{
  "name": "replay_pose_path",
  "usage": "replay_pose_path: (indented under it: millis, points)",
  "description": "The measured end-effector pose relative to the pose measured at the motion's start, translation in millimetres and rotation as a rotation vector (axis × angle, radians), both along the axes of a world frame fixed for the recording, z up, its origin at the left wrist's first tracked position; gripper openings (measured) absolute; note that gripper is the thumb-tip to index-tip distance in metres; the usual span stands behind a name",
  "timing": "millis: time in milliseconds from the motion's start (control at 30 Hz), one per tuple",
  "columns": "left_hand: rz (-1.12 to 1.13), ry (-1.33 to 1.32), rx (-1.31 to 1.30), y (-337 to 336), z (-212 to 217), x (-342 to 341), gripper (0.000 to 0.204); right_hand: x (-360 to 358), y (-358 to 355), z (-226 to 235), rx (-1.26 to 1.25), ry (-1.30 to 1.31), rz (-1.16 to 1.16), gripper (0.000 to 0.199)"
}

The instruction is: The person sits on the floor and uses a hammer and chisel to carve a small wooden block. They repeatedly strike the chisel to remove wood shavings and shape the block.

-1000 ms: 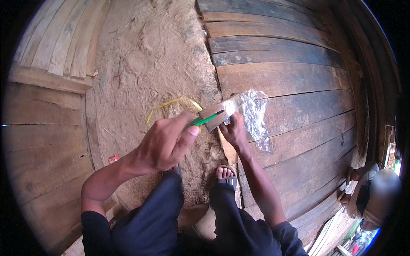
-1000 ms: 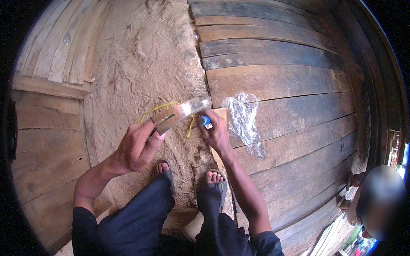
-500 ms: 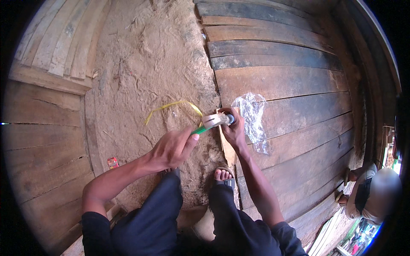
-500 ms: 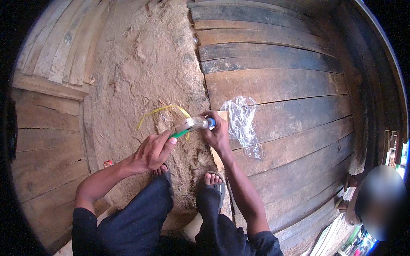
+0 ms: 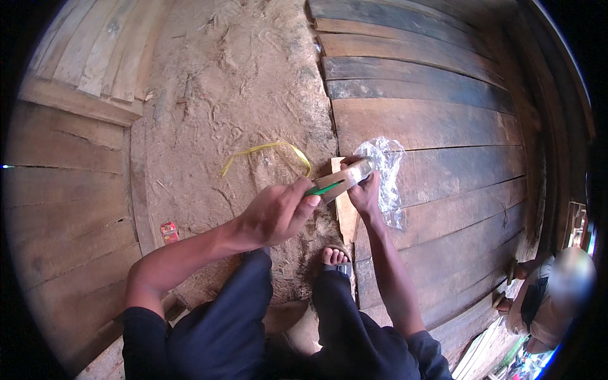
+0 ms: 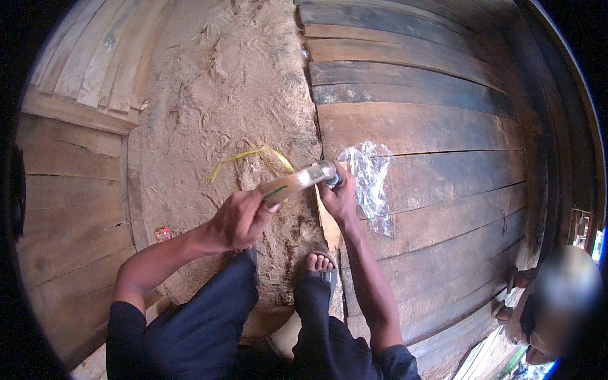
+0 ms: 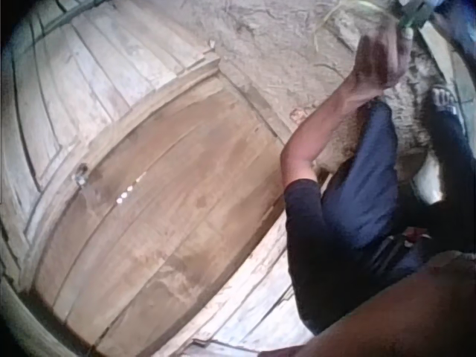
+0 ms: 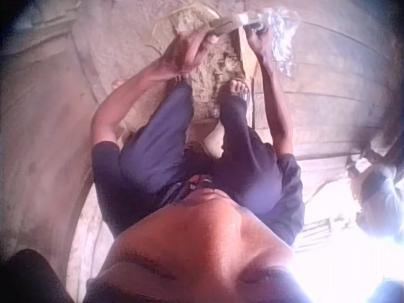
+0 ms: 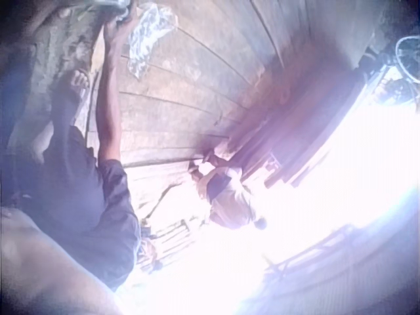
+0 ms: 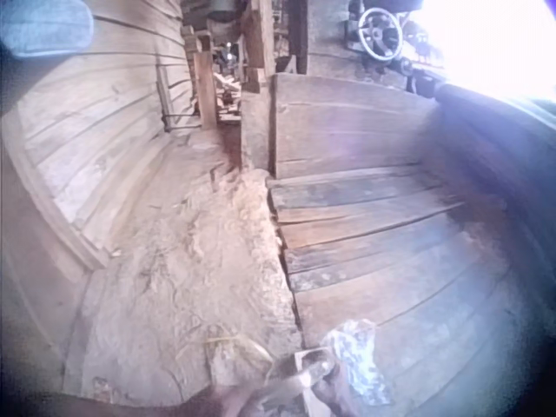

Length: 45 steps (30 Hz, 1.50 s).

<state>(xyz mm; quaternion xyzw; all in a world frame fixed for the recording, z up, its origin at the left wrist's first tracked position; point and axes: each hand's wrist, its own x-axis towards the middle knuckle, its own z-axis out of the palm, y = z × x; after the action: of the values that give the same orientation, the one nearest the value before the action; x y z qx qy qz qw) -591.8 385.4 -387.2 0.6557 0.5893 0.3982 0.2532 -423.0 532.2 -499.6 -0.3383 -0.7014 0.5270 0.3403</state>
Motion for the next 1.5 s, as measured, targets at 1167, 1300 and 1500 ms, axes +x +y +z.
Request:
replay_pose_path:
  millis: [1167,1300,1500]
  points:
    - [-0.028,0.033,-0.359,-47.6,5.1,-7.7,0.032,5.9,-6.0,24.7,0.115,-0.306,0.658,0.040]
    - [-0.009,-0.008,-0.283,-48.0,6.1,-7.7,0.040,2.9,-8.6,32.0,0.203,-0.224,0.623,0.044]
    - [-0.004,-0.036,-0.258,-39.4,24.3,-7.6,0.039,9.0,-43.0,9.0,0.167,-0.096,0.156,0.046]
